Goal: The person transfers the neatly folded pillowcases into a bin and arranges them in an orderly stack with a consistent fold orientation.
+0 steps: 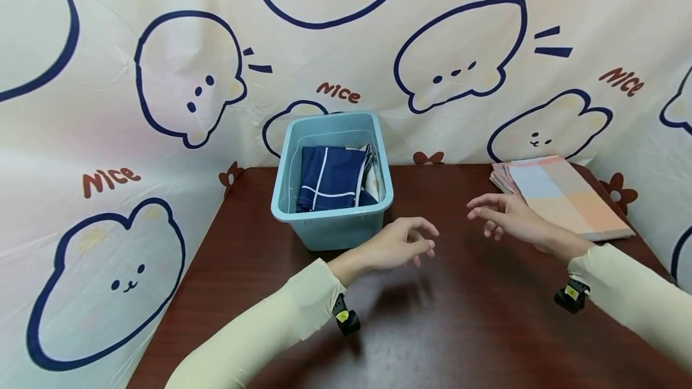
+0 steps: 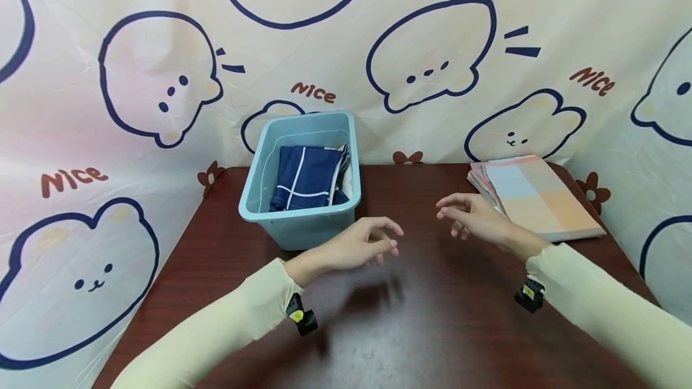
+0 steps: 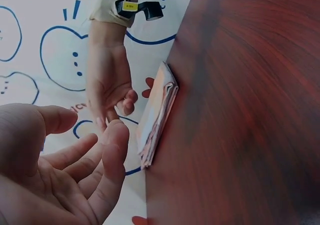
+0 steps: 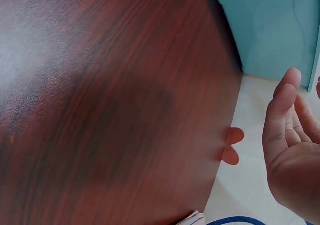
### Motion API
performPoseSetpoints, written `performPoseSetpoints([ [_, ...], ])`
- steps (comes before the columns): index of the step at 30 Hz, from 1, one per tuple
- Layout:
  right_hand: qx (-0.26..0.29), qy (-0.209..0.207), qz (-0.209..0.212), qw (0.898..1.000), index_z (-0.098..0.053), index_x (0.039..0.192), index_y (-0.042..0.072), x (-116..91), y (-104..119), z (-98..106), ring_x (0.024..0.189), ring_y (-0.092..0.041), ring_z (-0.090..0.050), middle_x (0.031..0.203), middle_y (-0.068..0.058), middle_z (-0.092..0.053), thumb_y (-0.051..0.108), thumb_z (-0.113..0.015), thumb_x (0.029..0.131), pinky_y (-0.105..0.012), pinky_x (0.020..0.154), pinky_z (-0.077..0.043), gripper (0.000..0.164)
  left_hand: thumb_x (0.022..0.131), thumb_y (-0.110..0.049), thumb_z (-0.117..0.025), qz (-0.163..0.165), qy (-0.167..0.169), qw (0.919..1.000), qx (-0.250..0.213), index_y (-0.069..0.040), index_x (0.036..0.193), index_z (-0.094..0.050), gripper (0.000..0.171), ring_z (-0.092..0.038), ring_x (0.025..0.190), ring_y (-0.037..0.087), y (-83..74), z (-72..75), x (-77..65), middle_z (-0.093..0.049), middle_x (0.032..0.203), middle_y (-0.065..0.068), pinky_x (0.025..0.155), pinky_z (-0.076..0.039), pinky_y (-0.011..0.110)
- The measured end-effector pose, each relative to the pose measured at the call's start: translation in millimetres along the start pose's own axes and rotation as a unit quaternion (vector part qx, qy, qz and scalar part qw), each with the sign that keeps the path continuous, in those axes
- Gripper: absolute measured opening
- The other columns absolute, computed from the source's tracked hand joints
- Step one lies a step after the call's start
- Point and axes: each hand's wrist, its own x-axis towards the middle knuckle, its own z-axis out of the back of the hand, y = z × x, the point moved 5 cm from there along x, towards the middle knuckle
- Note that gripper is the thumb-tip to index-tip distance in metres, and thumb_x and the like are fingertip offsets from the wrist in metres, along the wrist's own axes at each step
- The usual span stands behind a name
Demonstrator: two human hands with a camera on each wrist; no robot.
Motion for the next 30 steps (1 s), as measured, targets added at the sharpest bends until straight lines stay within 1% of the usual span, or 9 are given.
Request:
performPoseSetpoints([
  [3, -0.001, 0.001, 0.005, 1.0, -0.054, 0.133, -0.004, -1.4, -4.2, -1.1, 0.068, -0.015, -0.066, 0.101, 0.01, -0.072, 0.026, -0.053, 0.106, -0.035, 0.062, -0.059, 0.04, 0.103, -0.019, -0.057, 0.008, -0.006, 0.9999, -0.002, -0.013, 0.124, -0.062, 0.022, -0.07, 0.074, 0.023, 7.9, -2.7, 1.3, -0.076, 0.104, 0.01, 0.064, -0.052, 0.025],
  [5, -0.001, 0.0, 0.006, 1.0, -0.054, 0.133, -0.004, -1.8, -7.4, -1.6, 0.068, -0.015, -0.067, 0.101, 0.01, -0.072, 0.026, -0.053, 0.106, -0.035, 0.062, -0.059, 0.04, 0.103, -0.018, -0.057, 0.012, -0.01, 0.9999, -0.006, -0.012, 0.124, -0.062, 0.022, -0.071, 0.078, 0.03, 13.8, -3.8, 2.0, -0.076, 0.105, 0.012, 0.064, -0.052, 0.026],
  [11, 0.0, -0.006, 0.009, 1.0, -0.054, 0.133, -0.005, -2.9, -17.1, 1.0, 0.067, -0.015, -0.066, 0.101, 0.008, -0.072, 0.025, -0.053, 0.106, -0.033, 0.06, -0.058, 0.04, 0.103, -0.012, -0.054, 0.019, -0.021, 0.9992, -0.026, -0.01, 0.123, -0.062, 0.021, -0.07, 0.085, 0.042, 24.6, -6.9, 6.9, -0.076, 0.104, 0.013, 0.072, -0.057, 0.04],
  [14, -0.005, -0.015, 0.011, 1.0, -0.054, 0.133, -0.005, -3.8, -21.1, 4.1, 0.067, -0.016, -0.067, 0.1, 0.011, -0.071, 0.026, -0.053, 0.107, -0.032, 0.06, -0.058, 0.041, 0.102, -0.011, -0.055, 0.02, -0.024, 0.9989, -0.035, -0.009, 0.122, -0.062, 0.021, -0.071, 0.08, 0.038, 26.9, -9.4, 10.2, -0.075, 0.105, 0.017, 0.068, -0.057, 0.038],
  [19, -0.008, -0.022, 0.001, 1.0, -0.053, 0.134, -0.004, -5.9, -26.8, 9.6, 0.07, -0.02, -0.068, 0.098, 0.018, -0.07, 0.029, -0.051, 0.107, -0.034, 0.062, -0.058, 0.042, 0.102, -0.012, -0.055, 0.022, -0.03, 0.9987, -0.036, -0.01, 0.121, -0.062, 0.02, -0.068, 0.069, 0.022, 31.8, -12.4, 14.4, -0.076, 0.105, 0.018, 0.056, -0.05, 0.025],
  [21, -0.012, -0.025, -0.003, 1.0, -0.053, 0.135, -0.003, -7.1, -28.2, 12.0, 0.071, -0.022, -0.069, 0.098, 0.017, -0.07, 0.03, -0.051, 0.107, -0.034, 0.063, -0.059, 0.043, 0.102, -0.012, -0.055, 0.022, -0.033, 0.9986, -0.036, -0.01, 0.12, -0.063, 0.02, -0.068, 0.069, 0.023, 34.5, -12.6, 15.6, -0.076, 0.105, 0.018, 0.055, -0.049, 0.024],
  [24, -0.026, -0.031, 0.0, 0.999, -0.053, 0.135, -0.004, -8.8, -29.5, 15.4, 0.072, -0.024, -0.069, 0.103, 0.008, -0.071, 0.029, -0.051, 0.107, -0.034, 0.063, -0.058, 0.043, 0.102, -0.012, -0.055, 0.02, -0.037, 0.9986, -0.031, -0.011, 0.12, -0.063, 0.02, -0.069, 0.071, 0.026, 37.9, -12.3, 17.2, -0.076, 0.106, 0.017, 0.055, -0.048, 0.024],
  [28, -0.045, -0.042, 0.012, 0.998, -0.054, 0.134, -0.005, -11.0, -32.0, 18.8, 0.071, -0.025, -0.068, 0.112, -0.011, -0.071, 0.026, -0.051, 0.107, -0.034, 0.062, -0.058, 0.04, 0.102, -0.015, -0.055, 0.019, -0.047, 0.9986, -0.013, -0.011, 0.122, -0.063, 0.022, -0.07, 0.072, 0.025, 41.9, -10.9, 20.2, -0.076, 0.106, 0.016, 0.058, -0.05, 0.024],
  [30, -0.054, -0.046, 0.017, 0.997, -0.054, 0.133, -0.005, -12.2, -33.9, 20.0, 0.07, -0.025, -0.068, 0.113, -0.013, -0.071, 0.026, -0.051, 0.107, -0.034, 0.061, -0.058, 0.04, 0.102, -0.016, -0.055, 0.021, -0.054, 0.9983, -0.007, -0.011, 0.124, -0.062, 0.023, -0.069, 0.072, 0.023, 44.4, -10.1, 22.0, -0.076, 0.104, 0.014, 0.06, -0.051, 0.024],
])
